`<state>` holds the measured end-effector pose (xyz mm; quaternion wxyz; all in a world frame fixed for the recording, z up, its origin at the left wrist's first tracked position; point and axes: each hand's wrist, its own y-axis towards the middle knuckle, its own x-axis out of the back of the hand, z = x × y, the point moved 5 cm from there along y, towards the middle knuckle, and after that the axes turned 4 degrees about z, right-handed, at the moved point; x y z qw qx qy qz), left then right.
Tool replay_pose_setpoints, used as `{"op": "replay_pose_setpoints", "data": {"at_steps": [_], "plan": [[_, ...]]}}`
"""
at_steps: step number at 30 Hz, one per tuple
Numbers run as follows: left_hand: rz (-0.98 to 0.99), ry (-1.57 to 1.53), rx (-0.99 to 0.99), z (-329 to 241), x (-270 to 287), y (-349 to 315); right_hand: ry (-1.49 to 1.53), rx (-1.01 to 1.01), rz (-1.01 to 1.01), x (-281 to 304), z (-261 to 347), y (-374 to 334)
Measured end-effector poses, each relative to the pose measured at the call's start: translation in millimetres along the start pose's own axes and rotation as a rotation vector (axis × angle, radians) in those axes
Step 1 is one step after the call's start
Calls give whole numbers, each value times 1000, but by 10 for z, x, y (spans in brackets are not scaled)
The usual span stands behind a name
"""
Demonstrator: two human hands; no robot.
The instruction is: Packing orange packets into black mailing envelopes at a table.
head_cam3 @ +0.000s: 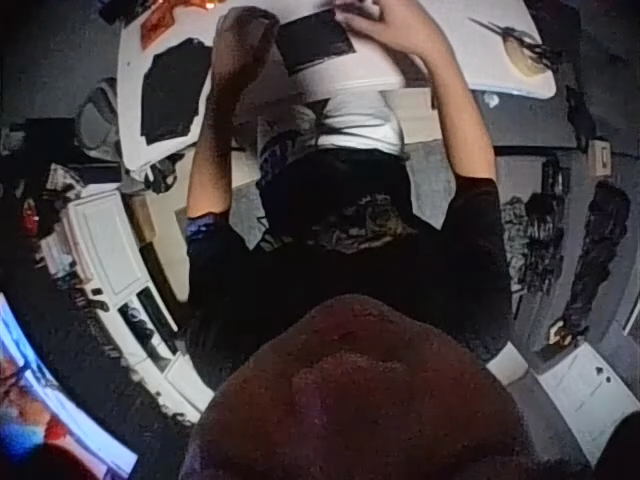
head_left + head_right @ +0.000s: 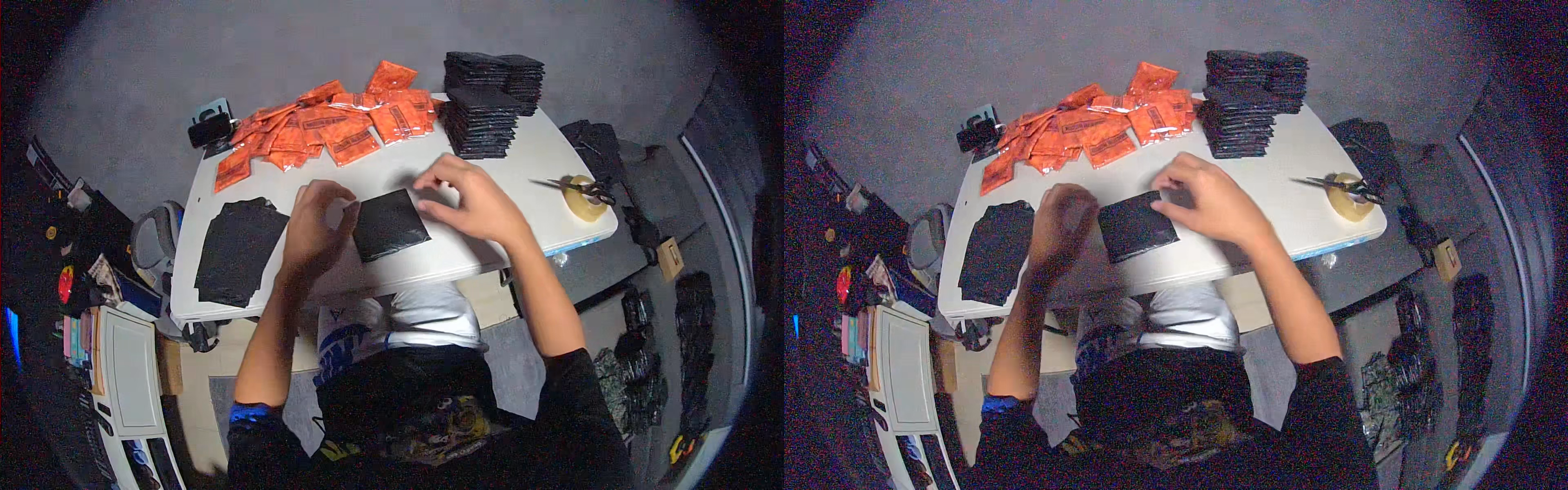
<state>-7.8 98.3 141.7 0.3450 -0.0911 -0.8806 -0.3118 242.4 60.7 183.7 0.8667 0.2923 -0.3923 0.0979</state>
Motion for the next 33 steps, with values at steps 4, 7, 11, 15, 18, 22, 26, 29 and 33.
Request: {"op": "replay_pose_setpoints", "data": {"at_steps": [4,7,11,15,18,22,26,29,33], "plan": [[-163,118,-122,523,-773,-59,-125,97,-179,-761,-250,188],[-145,457,-146,376,-1226,-193,-341,-138,118,-1423,-636,1],[25,516,23,450,-1358,-218,-359,-241,267,-1584,-769,-54],[53,539,69,492,-1342,-255,-410,-267,300,-1588,-743,21],[88,555,100,455,-1329,-233,-415,-285,300,-1577,-764,0],[99,571,85,504,-1302,-235,-410,-283,317,-1566,-742,29],[150,560,99,479,-1295,-285,-421,-316,385,-1574,-717,2],[162,541,114,442,-1278,-284,-435,-313,402,-1559,-684,-12],[177,556,137,463,-1283,-301,-438,-321,381,-1553,-686,-22]]}}
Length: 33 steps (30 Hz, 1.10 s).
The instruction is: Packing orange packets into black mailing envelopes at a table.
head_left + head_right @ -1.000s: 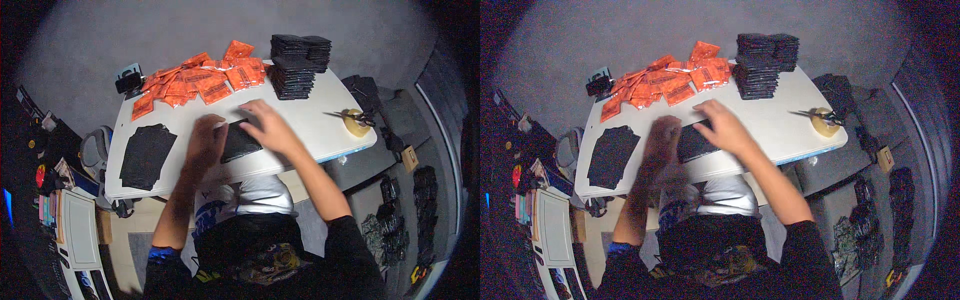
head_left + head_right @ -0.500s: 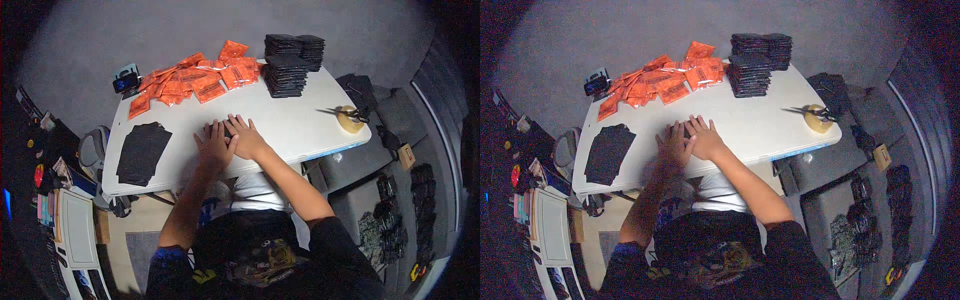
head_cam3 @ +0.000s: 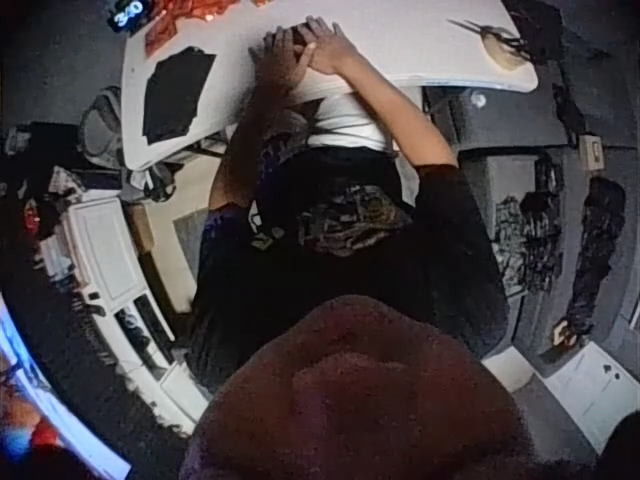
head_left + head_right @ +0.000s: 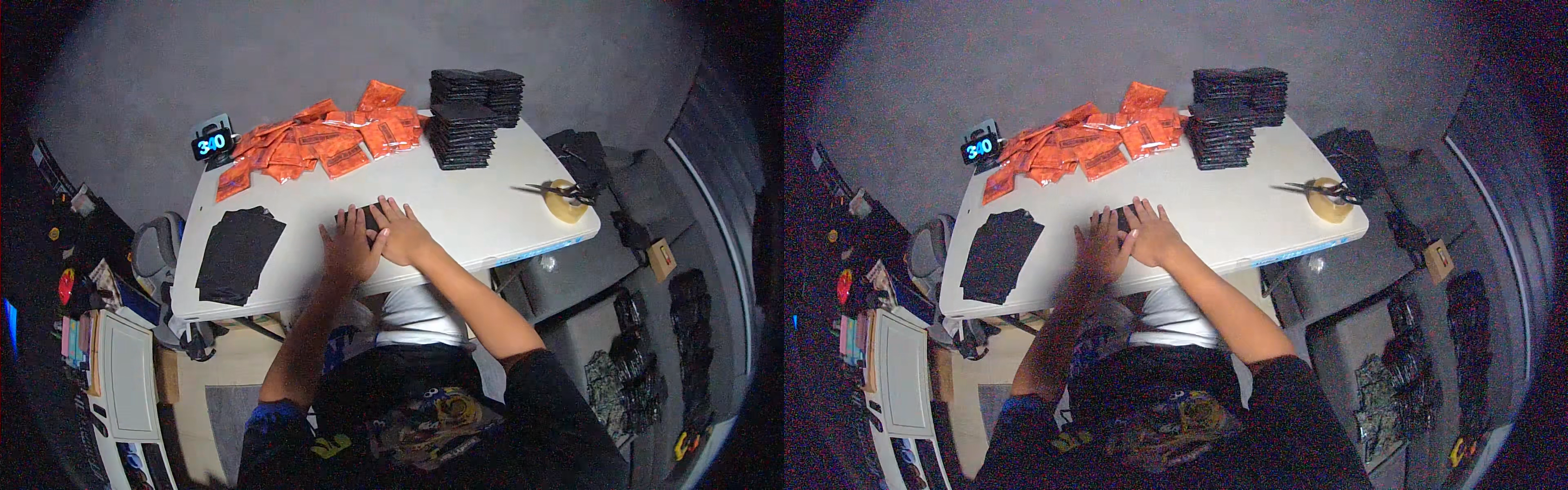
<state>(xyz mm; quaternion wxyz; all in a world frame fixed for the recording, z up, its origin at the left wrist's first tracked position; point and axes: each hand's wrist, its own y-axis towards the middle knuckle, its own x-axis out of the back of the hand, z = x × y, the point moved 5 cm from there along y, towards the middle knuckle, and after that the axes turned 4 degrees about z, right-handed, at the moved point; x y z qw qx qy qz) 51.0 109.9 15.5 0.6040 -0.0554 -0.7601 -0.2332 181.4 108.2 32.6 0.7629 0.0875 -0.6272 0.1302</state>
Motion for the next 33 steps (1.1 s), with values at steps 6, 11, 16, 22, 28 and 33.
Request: {"op": "replay_pose_setpoints", "data": {"at_steps": [6,11,16,22,28,33], "plan": [[-53,-55,-29,55,-50,-17,-20,16,-59,-90,-109,23],[-80,-57,-25,107,-59,-39,8,13,-82,-117,-111,-20],[-126,-114,-79,73,-64,-52,41,-37,-239,-161,-231,-178],[-70,-332,-157,488,43,61,102,-29,-364,-46,-123,-443],[238,-476,-57,673,261,540,191,-24,-360,-8,-135,-438],[354,-1064,-102,466,452,813,576,-82,-521,63,-507,-335]]}}
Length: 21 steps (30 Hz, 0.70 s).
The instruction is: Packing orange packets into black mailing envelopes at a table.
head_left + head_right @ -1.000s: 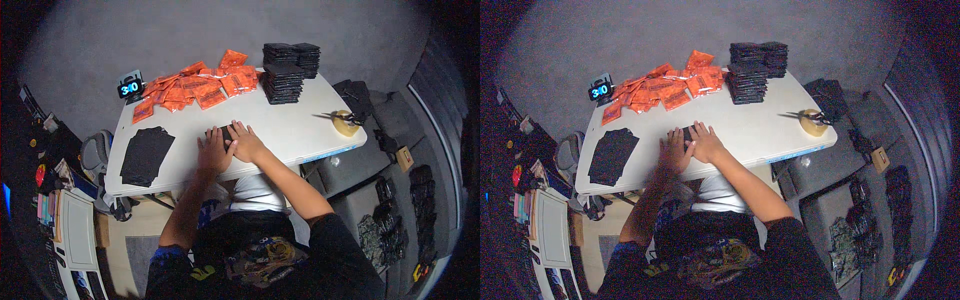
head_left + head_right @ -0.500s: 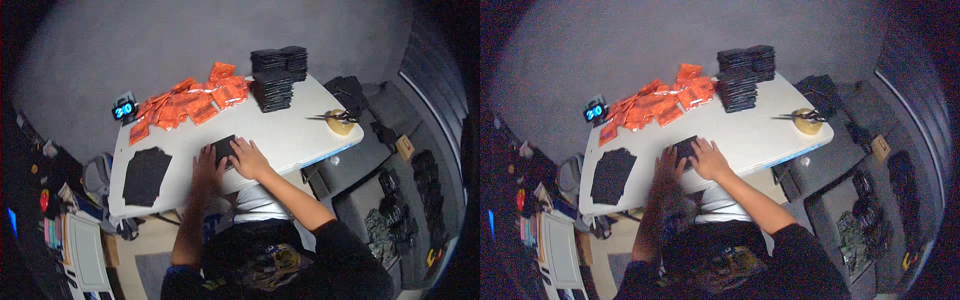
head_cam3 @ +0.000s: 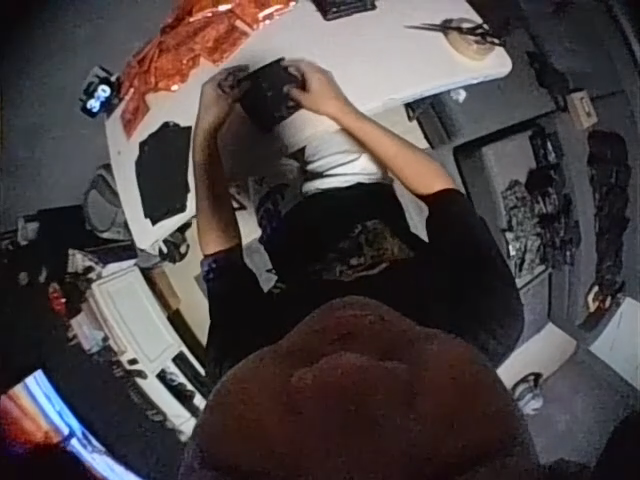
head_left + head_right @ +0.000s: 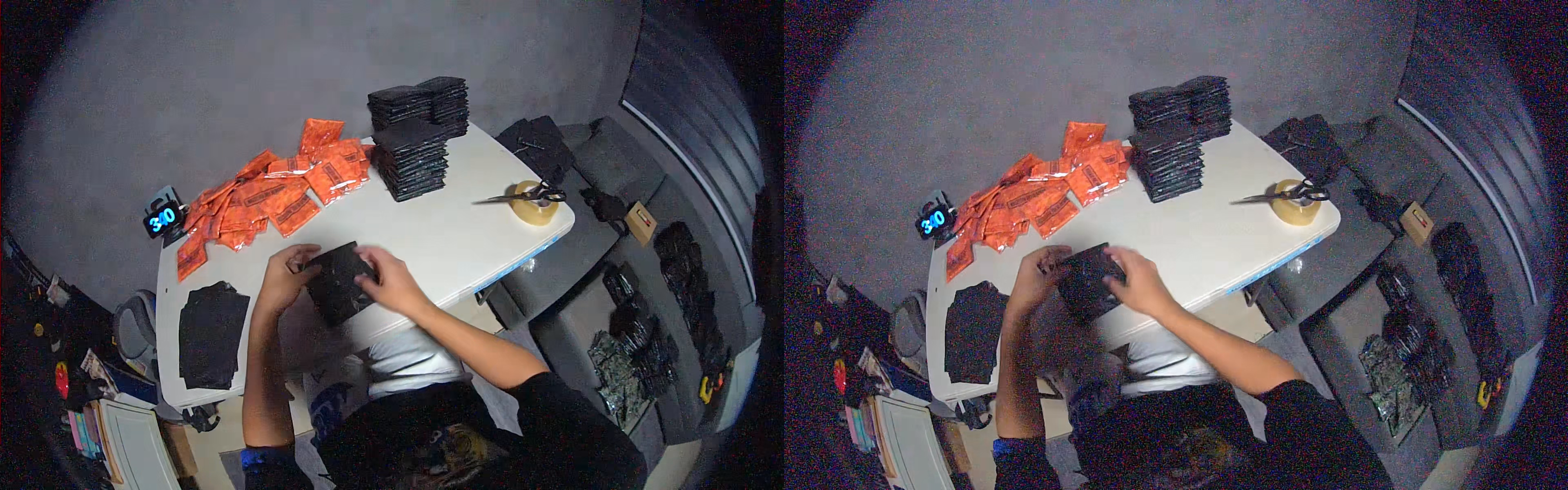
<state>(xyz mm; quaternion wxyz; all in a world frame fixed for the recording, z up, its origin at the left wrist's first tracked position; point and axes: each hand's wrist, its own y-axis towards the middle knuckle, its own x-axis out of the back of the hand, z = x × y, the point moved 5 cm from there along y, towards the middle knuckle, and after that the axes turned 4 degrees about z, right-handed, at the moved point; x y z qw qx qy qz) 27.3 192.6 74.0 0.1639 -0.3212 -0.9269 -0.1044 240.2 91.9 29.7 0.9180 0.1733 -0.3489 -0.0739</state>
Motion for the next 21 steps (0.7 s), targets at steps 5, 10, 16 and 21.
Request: {"op": "replay_pose_setpoints", "data": {"at_steps": [5,10,16,21], "plan": [[-124,-560,-158,-279,25,401,858,-299,5,301,-201,421],[-206,-798,-226,-590,136,1056,721,-95,-88,1010,15,1031],[-200,-474,-111,-1060,-129,1910,412,-94,-198,1876,-669,2033],[-332,-536,-19,-1213,-416,2622,8,-175,-230,2389,-1137,2476]]}}
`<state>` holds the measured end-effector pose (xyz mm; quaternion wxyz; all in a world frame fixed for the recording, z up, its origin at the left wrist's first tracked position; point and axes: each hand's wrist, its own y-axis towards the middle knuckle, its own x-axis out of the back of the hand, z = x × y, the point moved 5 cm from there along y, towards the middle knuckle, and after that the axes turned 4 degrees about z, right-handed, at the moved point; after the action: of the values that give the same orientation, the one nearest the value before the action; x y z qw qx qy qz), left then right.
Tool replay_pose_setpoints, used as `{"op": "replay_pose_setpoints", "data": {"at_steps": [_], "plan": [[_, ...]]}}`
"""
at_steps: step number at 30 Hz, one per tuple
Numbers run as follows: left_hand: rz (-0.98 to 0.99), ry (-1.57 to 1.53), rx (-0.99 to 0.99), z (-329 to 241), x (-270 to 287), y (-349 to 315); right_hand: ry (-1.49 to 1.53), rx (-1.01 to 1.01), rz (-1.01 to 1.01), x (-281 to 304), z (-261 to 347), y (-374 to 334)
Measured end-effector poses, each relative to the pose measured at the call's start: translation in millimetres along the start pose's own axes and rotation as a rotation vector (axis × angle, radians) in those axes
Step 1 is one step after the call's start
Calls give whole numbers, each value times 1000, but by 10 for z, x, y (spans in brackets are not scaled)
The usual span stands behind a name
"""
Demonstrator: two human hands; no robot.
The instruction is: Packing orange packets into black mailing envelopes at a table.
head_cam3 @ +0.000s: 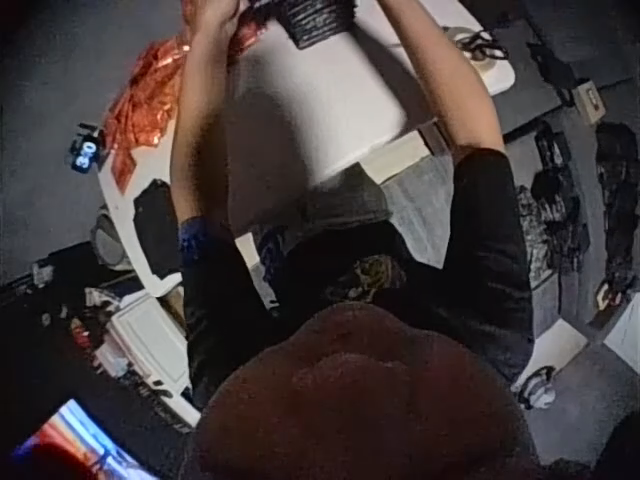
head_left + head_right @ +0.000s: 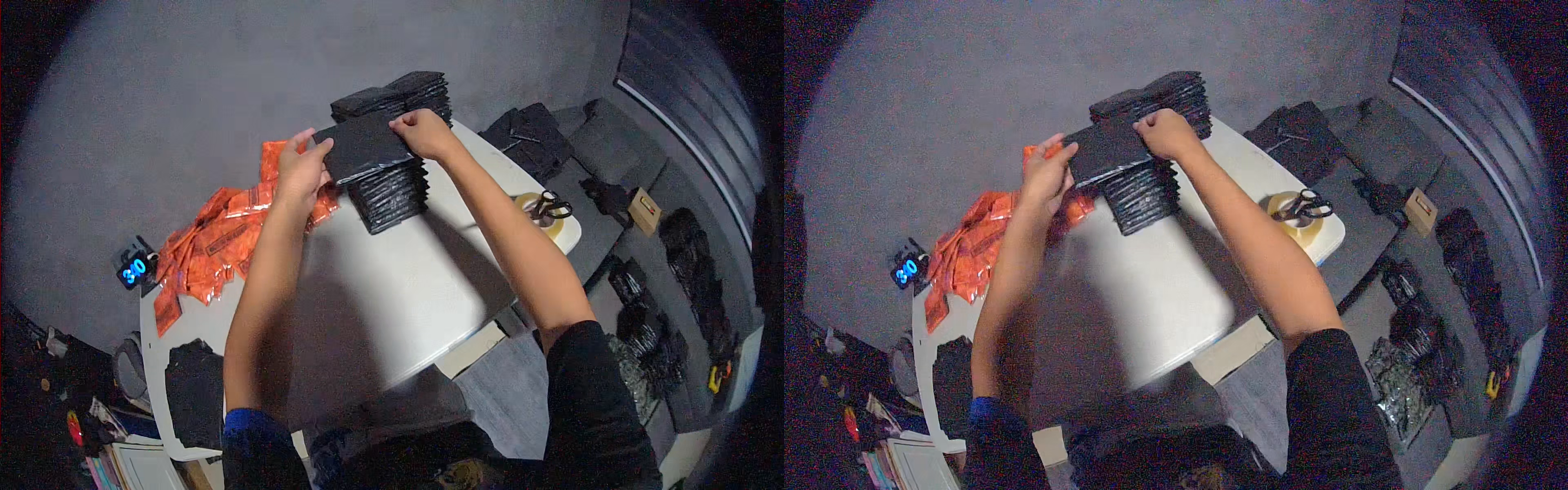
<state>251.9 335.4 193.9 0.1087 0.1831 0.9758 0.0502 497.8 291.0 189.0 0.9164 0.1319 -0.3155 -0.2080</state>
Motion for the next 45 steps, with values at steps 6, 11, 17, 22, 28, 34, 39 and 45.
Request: {"op": "replay_pose_setpoints", "data": {"at_steps": [6,11,17,22,28,34,39,45], "plan": [[2,232,-25,456,-269,444,-189,-111,22,205,-484,393],[-131,685,-203,823,188,720,-311,-139,95,-172,-445,392],[-73,609,-198,1020,-6,819,-149,-171,149,-20,-827,459],[131,-97,240,1274,194,901,275,-411,420,-195,-316,153],[121,-263,341,727,-652,266,590,-372,614,-277,-333,94],[56,-179,415,610,-458,-13,737,-543,473,-251,-250,-90],[189,-300,573,933,-497,134,579,-549,521,-326,-321,-156],[145,275,257,1068,-338,695,-262,-146,425,-9,-419,233]]}}
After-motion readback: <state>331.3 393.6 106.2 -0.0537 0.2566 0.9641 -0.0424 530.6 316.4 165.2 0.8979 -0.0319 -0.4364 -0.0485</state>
